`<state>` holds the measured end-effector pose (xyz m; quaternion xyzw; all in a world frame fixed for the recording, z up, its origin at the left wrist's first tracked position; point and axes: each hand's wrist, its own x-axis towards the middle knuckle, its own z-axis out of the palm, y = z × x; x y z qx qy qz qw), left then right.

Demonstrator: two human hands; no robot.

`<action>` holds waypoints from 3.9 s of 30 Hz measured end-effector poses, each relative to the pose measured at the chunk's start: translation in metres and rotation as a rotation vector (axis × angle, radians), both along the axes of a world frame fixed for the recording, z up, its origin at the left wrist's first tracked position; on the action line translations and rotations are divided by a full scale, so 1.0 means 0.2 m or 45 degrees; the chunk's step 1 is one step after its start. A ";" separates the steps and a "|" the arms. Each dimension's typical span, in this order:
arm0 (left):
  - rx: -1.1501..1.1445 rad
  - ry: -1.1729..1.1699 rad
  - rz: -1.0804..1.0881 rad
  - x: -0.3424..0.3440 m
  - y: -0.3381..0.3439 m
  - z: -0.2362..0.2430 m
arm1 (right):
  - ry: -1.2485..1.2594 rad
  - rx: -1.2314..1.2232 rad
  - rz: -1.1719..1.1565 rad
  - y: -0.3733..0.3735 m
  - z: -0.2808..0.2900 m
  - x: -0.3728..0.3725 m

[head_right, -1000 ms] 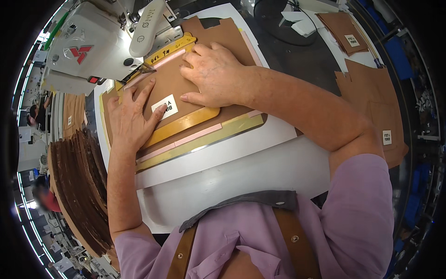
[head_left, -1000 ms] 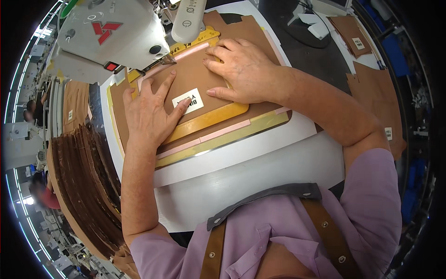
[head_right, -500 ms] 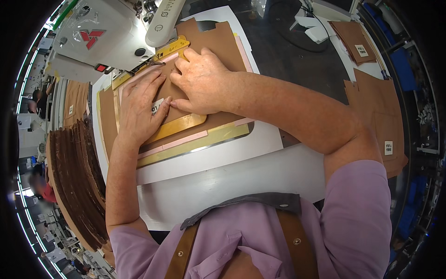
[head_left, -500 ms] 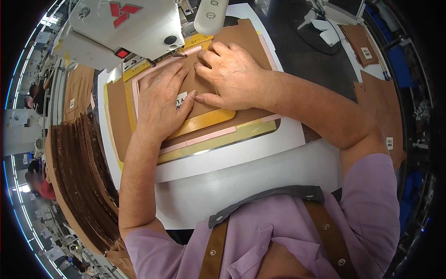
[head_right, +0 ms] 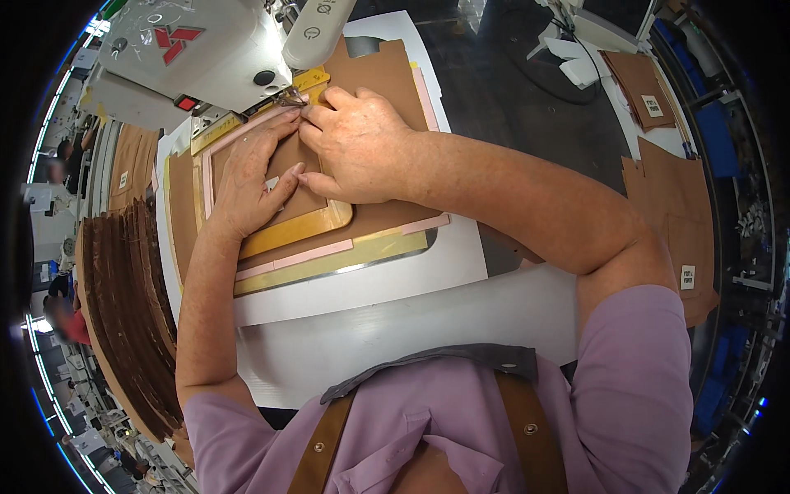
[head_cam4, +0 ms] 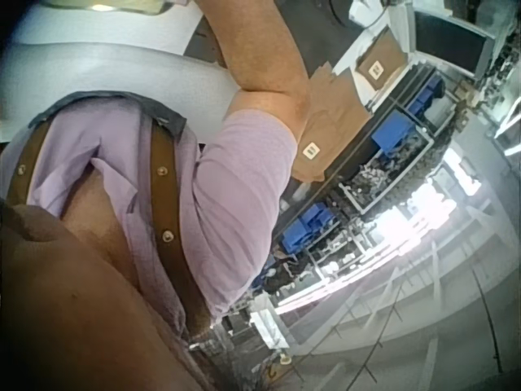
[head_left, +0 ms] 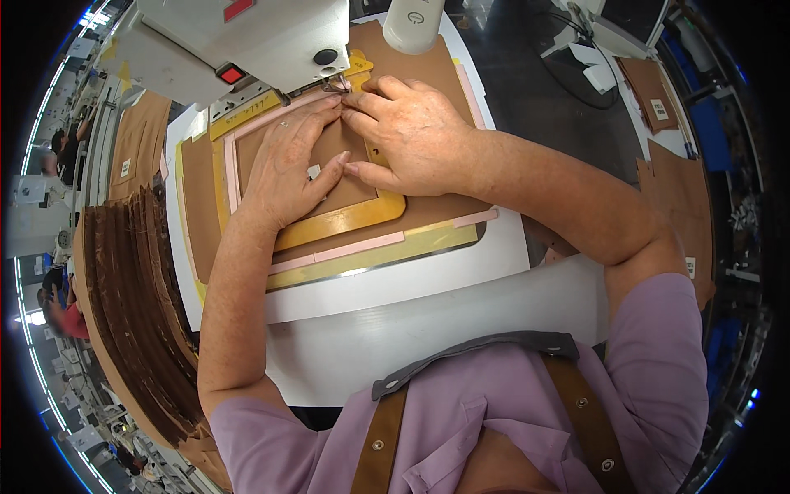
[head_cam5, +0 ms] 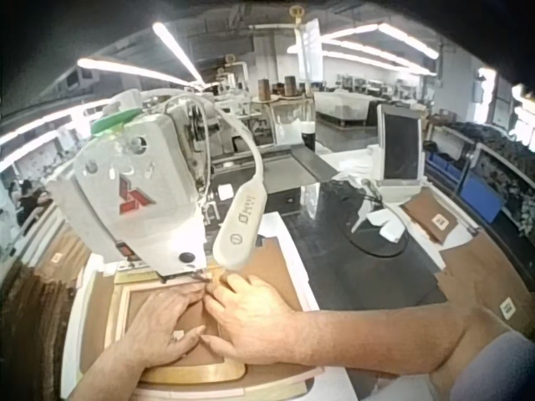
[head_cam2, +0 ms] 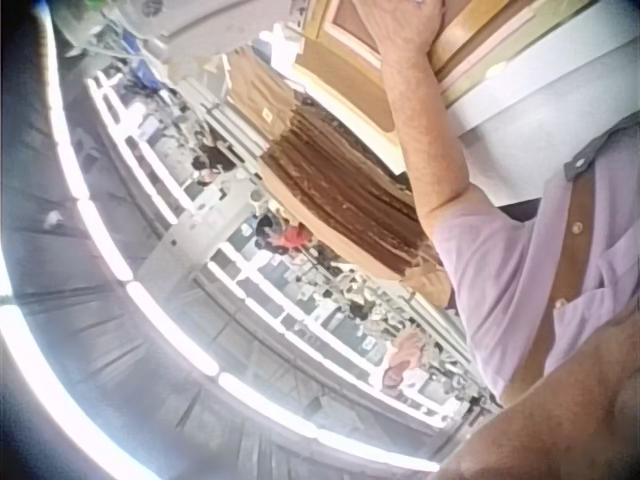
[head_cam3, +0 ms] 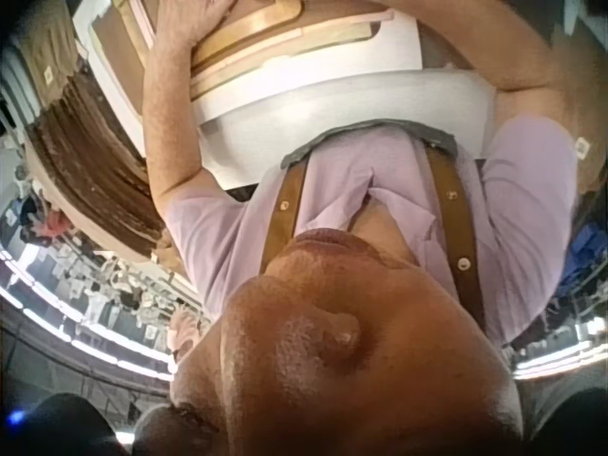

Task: Sewing leather patches onto larger leather panels using an industrial sewing machine.

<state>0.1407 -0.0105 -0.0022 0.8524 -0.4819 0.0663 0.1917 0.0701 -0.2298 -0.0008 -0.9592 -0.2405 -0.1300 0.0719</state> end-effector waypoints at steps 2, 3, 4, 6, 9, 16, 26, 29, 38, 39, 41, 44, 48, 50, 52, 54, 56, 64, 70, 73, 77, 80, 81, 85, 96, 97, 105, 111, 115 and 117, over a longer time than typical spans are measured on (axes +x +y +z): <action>-0.019 -0.016 -0.018 0.01 0.00 -0.01 | -0.062 0.047 0.057 -0.02 -0.01 -0.01; -0.008 -0.049 -0.036 0.01 -0.01 -0.01 | -0.127 0.095 0.113 -0.02 -0.02 -0.02; 0.004 -0.079 -0.051 0.01 -0.01 -0.01 | -0.123 0.095 0.116 -0.03 0.00 -0.04; 0.019 -0.081 -0.054 0.02 -0.01 0.00 | -0.131 0.159 0.308 -0.04 0.03 -0.10; 0.052 -0.088 -0.053 0.02 -0.03 0.02 | -0.062 0.122 0.465 -0.05 0.07 -0.16; 0.091 -0.062 -0.022 0.00 -0.04 0.02 | -0.121 0.126 0.593 -0.06 0.03 -0.15; -0.054 0.026 -0.087 0.02 0.01 -0.01 | -0.165 0.090 0.579 -0.05 0.00 -0.17; -0.022 0.018 -0.096 0.02 0.00 0.01 | -0.153 0.083 0.577 -0.06 -0.01 -0.17; 0.046 -0.058 -0.018 -0.04 0.09 0.03 | -0.212 0.207 0.642 0.00 0.00 -0.08; 0.029 -0.079 0.013 -0.02 0.06 0.00 | -0.192 0.164 0.600 -0.01 0.02 -0.08; -0.035 -0.078 -0.092 0.02 0.00 -0.03 | -0.090 0.146 0.573 -0.04 0.08 -0.10; -0.252 -0.218 -0.088 0.08 -0.02 -0.13 | 0.010 0.078 0.510 -0.02 0.11 -0.10; -0.067 -0.229 0.016 0.12 0.00 -0.07 | 0.040 0.067 0.537 0.01 0.15 -0.04; 0.011 -0.185 0.032 0.12 0.00 -0.06 | 0.027 0.054 0.549 0.03 0.14 -0.03; 0.032 -0.208 0.065 0.13 -0.01 -0.10 | 0.026 0.040 0.542 0.03 0.13 -0.03; 0.104 -0.219 0.093 0.14 -0.03 -0.12 | 0.010 0.040 0.567 0.03 0.12 -0.01; 0.141 -0.258 0.112 0.14 -0.02 -0.10 | 0.001 0.030 0.574 0.02 0.11 0.02; 0.035 -0.227 0.014 0.05 -0.03 -0.02 | -0.009 0.107 0.443 -0.03 0.12 0.01; -0.054 0.009 -0.050 -0.08 0.11 0.03 | -0.207 0.164 0.469 -0.05 0.00 0.03; -0.031 -0.024 -0.087 -0.05 0.05 0.03 | -0.272 0.206 0.471 -0.10 -0.02 0.03; -0.003 -0.099 -0.044 -0.04 -0.01 0.03 | -0.226 0.242 0.373 -0.15 -0.05 0.07; 0.016 -0.157 -0.002 -0.03 -0.02 0.04 | -0.250 0.203 0.402 -0.18 -0.05 0.11; 0.036 -0.196 0.041 -0.03 -0.03 0.04 | -0.253 0.203 0.394 -0.19 -0.06 0.12; -0.160 -0.010 0.035 0.02 -0.01 -0.03 | -0.167 0.193 0.320 -0.19 -0.04 0.17; -0.212 0.041 0.122 0.20 -0.04 -0.06 | -0.130 0.200 0.250 -0.22 -0.05 0.31; -0.210 0.037 0.121 0.22 -0.04 -0.06 | -0.132 0.184 0.236 -0.22 -0.05 0.33; -0.032 -0.135 0.274 0.17 -0.07 -0.02 | -0.164 0.202 0.222 -0.28 -0.10 0.34; -0.268 -0.117 0.591 0.05 0.36 0.04 | -0.070 0.245 0.232 -0.17 -0.04 0.35; -0.345 -0.076 0.799 -0.25 0.61 0.05 | -0.093 0.333 0.358 -0.19 -0.08 0.34; -0.165 -0.068 0.890 -0.49 0.55 0.08 | -0.018 0.354 0.273 -0.31 -0.05 0.27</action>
